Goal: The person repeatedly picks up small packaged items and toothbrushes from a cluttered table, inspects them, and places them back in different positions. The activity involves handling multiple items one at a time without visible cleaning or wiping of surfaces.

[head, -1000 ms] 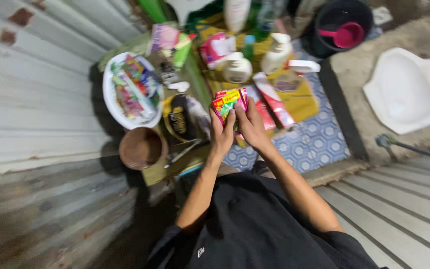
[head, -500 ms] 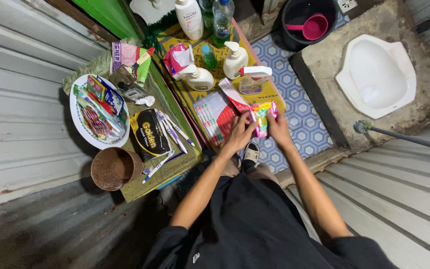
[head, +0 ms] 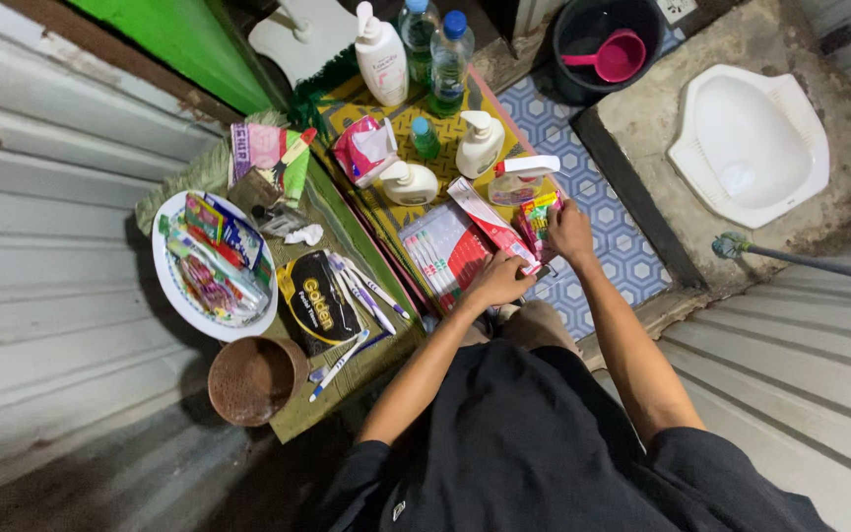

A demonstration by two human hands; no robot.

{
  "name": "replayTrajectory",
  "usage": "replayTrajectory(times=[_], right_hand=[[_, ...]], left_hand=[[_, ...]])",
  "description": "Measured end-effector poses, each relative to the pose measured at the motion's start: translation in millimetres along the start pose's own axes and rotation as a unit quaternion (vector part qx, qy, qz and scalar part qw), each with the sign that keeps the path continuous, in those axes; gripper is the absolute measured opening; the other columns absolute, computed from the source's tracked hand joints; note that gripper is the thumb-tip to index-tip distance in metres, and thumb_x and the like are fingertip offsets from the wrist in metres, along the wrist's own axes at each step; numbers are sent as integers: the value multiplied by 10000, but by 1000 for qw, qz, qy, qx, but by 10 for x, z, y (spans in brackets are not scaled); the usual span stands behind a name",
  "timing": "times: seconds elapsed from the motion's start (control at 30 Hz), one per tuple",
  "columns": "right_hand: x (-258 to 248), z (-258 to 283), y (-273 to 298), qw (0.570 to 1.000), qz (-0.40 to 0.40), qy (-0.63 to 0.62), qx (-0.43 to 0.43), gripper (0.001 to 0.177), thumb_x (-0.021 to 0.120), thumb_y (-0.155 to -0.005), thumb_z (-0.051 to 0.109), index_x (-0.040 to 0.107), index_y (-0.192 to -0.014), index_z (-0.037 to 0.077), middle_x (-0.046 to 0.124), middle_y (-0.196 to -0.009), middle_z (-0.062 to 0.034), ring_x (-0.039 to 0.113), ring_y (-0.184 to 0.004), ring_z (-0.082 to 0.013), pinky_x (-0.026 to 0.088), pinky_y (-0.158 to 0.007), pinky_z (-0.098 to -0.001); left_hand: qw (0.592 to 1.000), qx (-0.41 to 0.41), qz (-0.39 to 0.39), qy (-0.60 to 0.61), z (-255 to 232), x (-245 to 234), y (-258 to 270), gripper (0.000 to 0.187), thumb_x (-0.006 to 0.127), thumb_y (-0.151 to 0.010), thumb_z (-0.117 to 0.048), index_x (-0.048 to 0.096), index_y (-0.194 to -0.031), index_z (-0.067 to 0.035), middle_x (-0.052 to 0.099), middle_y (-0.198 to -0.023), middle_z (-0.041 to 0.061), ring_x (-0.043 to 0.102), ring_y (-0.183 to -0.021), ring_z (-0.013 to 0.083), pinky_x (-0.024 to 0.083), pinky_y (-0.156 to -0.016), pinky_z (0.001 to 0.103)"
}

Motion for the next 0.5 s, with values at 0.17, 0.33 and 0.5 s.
replayTrajectory(times=[0.17,0.33,0.5], right_hand=[[-129,-52,-30,999,1,-19,26,373,573,-1036,314,638,-1185,-22,690,-936,-322,660,-927,-520,499,-817,-594],[-215,-90,-43,999,-9,-43,30,366,585,-1022,326,656,-1112,-23,700,-882,-289,688,-842,-475,512,-752,-557],[-263,-309,-80,994,-8,-112,-8,375,569,-1019,341,638,-1077,-23,695,-858,-276,706,-788,-444,523,-706,-532]], left_hand=[[996,47,-75,-16,-21,79,-109,466,737,-847,-353,708,-1197,-46,647,-1220,254,587,-1198,416,474,-1041,477],[951,27,-174,254,-207,286,-639,355,709,-903,-299,719,-1044,27,786,-950,186,767,-872,269,583,-767,382],[874,-109,-155,448,-339,472,-969,313,637,-916,-250,729,-1014,33,731,-837,117,692,-702,207,541,-618,388]])
Point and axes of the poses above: each hand's wrist, its own y-axis away from the middle knuckle, its own x-axis out of the palm, z = x × y, the point moved 3 cm from there along -y, towards the middle knuckle
